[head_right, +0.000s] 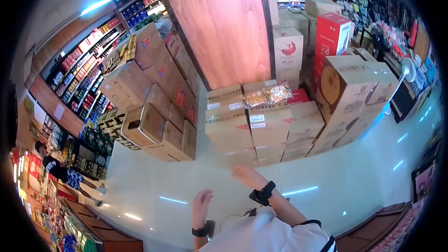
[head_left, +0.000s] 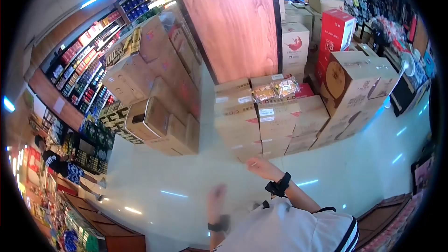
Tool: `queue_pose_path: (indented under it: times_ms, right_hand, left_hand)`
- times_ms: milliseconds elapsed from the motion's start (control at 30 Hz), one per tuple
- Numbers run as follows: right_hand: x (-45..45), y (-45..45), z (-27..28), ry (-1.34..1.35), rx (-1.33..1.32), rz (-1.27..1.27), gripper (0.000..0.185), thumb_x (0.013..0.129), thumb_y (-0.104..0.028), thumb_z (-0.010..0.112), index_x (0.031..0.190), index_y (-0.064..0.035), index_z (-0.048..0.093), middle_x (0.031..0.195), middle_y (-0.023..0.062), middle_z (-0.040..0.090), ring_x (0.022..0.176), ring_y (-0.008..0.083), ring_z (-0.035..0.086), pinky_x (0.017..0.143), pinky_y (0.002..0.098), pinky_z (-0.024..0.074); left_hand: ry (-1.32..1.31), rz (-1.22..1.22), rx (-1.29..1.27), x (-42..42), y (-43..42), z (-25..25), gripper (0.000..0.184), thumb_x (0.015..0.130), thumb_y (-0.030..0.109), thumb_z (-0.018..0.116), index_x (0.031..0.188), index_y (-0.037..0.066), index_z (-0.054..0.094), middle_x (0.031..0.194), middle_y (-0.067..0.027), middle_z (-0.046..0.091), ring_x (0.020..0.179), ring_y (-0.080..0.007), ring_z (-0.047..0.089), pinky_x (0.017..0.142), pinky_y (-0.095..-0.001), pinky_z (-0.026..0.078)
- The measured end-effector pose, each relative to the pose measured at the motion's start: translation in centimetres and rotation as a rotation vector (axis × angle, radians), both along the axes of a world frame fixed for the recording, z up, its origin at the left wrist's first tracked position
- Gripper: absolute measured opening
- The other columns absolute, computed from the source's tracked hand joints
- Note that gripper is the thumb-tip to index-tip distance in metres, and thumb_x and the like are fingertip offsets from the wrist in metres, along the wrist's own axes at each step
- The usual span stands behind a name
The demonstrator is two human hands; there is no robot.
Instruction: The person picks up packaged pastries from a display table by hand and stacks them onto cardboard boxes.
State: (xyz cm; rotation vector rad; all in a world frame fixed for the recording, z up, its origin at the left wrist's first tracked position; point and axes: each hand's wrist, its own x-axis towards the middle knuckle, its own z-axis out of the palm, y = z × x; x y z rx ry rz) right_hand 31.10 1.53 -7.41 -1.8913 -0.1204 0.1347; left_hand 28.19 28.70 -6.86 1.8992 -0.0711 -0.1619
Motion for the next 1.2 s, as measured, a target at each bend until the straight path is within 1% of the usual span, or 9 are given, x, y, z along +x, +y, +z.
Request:
queue_pose_path:
  times_ms: [233,433,633,733,800,867,933,1000,1200]
  right_hand:
    - [3.0,-4.8,-1.7,0.202,-0.248,0.218,0.03,0.092,-0.023,0.062,0.112,-0.0017,0.059,0.101,0.0092,0.067,0.089,0.0185,0.063,0.078,0.0322,0.0508]
    - [9.3,-14.0,-6.6,-0.035,0.369,-0.109,0.03,0.091,-0.014,0.062,0.12,-0.0073,0.059,0.103,0.0071,0.067,0.089,0.0152,0.063,0.078,0.0302,0.0512]
    - [15.1,-25.2,-2.6,-0.177,0.097,-0.568,0.031,0.087,-0.008,0.063,0.119,-0.0051,0.06,0.104,0.0068,0.067,0.09,0.018,0.065,0.077,0.0312,0.0521]
    - [17.0,-27.5,-0.8,-0.127,-0.402,-0.587,0.03,0.087,-0.009,0.063,0.117,-0.0047,0.061,0.108,0.0079,0.066,0.097,0.0221,0.064,0.086,0.0371,0.0498]
    - [18.7,-28.1,-5.2,-0.509,-0.17,-0.497,0.028,0.086,-0.012,0.064,0.114,-0.0063,0.063,0.105,0.0101,0.065,0.104,0.0269,0.059,0.105,0.0457,0.0341]
    - [20.4,-27.1,-4.5,-0.057,-0.005,-0.432,0.018,0.089,-0.016,0.061,0.103,-0.0052,0.063,0.094,0.0109,0.064,0.093,0.0242,0.062,0.086,0.0372,0.0487]
    - [22.5,-26.7,-5.8,-0.195,-0.287,-0.331,0.022,0.091,-0.022,0.058,0.104,-0.004,0.063,0.091,0.013,0.063,0.09,0.0235,0.063,0.078,0.0342,0.0513]
    - [23.3,-26.2,-3.9,-0.251,-0.037,-0.352,0.027,0.092,-0.024,0.055,0.109,-0.005,0.062,0.095,0.0174,0.065,0.088,0.0309,0.063,0.079,0.0423,0.0499]
    - [25.8,-25.8,-4.6,-0.115,-0.258,-0.336,0.034,0.09,-0.022,0.056,0.12,-0.0054,0.057,0.113,0.0185,0.061,0.105,0.0358,0.058,0.09,0.0445,0.0459]
  left_hand:
    - [-0.022,-0.015,0.095,4.5,-3.2,0.5,0.021,0.092,0.007,0.058,0.111,0.0,0.064,0.101,-0.0071,0.068,0.088,-0.0126,0.062,0.076,-0.0264,0.049]
    - [0.042,-0.027,0.048,10.9,-9.3,-0.9,0.022,0.093,0.014,0.061,0.109,0.001,0.065,0.104,-0.0127,0.069,0.097,-0.0203,0.065,0.088,-0.032,0.049]
    - [0.036,-0.173,0.065,17.8,-17.5,-2.0,0.021,0.091,0.012,0.062,0.109,0.002,0.066,0.103,-0.0133,0.069,0.095,-0.022,0.066,0.084,-0.0329,0.051]
    - [-0.037,-0.256,0.165,22.1,-19.7,-2.5,0.025,0.091,0.007,0.058,0.115,-0.001,0.061,0.105,-0.0091,0.068,0.089,-0.0143,0.065,0.076,-0.027,0.05]
    - [-0.053,-0.246,0.196,25.0,-21.2,-2.2,0.026,0.091,0.009,0.061,0.115,-0.001,0.061,0.101,-0.0094,0.068,0.086,-0.0139,0.064,0.074,-0.0264,0.051]
    - [-0.053,-0.205,0.123,27.5,-22.4,-3.1,0.029,0.09,0.009,0.062,0.117,-0.001,0.059,0.103,-0.0094,0.066,0.085,-0.0146,0.064,0.073,-0.0269,0.051]
    - [-0.037,-0.199,0.019,29.5,-24.4,-3.6,0.034,0.089,0.011,0.063,0.121,0.001,0.056,0.11,-0.0104,0.063,0.087,-0.0161,0.063,0.073,-0.028,0.051]
    - [-0.069,-0.212,0.02,31.2,-25.6,-4.8,0.045,0.089,0.011,0.063,0.131,0.002,0.049,0.124,-0.0128,0.055,0.092,-0.0184,0.062,0.074,-0.0289,0.052]
    - [-0.068,-0.151,0.133,36.6,-31.7,-7.1,0.059,0.085,0.015,0.068,0.137,-0.002,0.043,0.119,-0.0148,0.059,0.103,-0.0233,0.06,0.086,-0.0338,0.049]
